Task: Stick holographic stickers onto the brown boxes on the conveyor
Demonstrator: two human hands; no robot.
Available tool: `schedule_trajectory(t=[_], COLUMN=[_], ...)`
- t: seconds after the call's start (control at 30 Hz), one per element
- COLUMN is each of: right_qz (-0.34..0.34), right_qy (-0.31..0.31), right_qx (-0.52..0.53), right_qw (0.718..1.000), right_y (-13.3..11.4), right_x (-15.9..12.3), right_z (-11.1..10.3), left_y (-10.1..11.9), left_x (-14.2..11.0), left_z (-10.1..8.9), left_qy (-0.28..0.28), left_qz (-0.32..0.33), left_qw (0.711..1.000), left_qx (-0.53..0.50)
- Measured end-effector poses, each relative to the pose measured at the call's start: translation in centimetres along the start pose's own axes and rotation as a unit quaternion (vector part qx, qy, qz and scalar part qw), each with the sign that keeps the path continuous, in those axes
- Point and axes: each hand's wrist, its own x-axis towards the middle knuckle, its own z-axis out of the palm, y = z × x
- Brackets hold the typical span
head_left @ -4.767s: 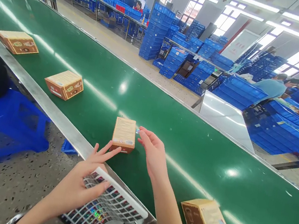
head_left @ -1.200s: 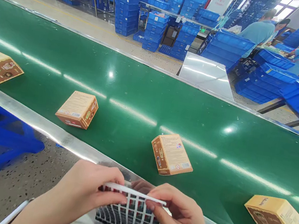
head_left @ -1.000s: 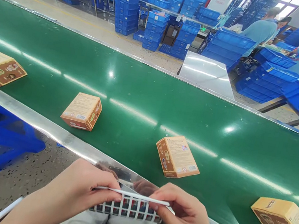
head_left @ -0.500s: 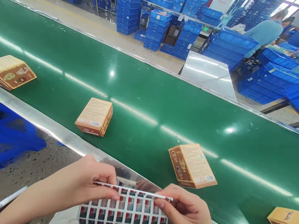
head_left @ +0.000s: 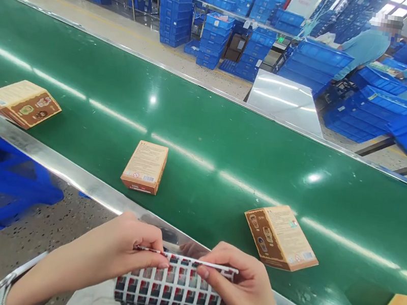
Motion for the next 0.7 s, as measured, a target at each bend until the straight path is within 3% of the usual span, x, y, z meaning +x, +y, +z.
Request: schedule_trajectory(t=[0.27,0.4,0.7], right_qz=[-0.036,-0.088,-0.119], right_qy=[0.007,0.001,-0.016], right_qx=[-0.014,-0.020,-0.065], right_qw=[0.999,0.996,0.991], right_y=[0.7,1.6,1.0], right_x=[-0.2,-0.2,-0.6], right_z=[-0.2,-0.3,-0.3], left_y=[0.0,0.6,0.8], left_x=[-0.1,0.0,0.1], left_z=[-0.1,-0.1,0.9], left_qy=[-0.017,-0.028,0.034], left_qz=[-0.013,0.000,0.016], left_qw=[0.999,0.999,0.999], left_qx=[0.030,0.036,-0.039])
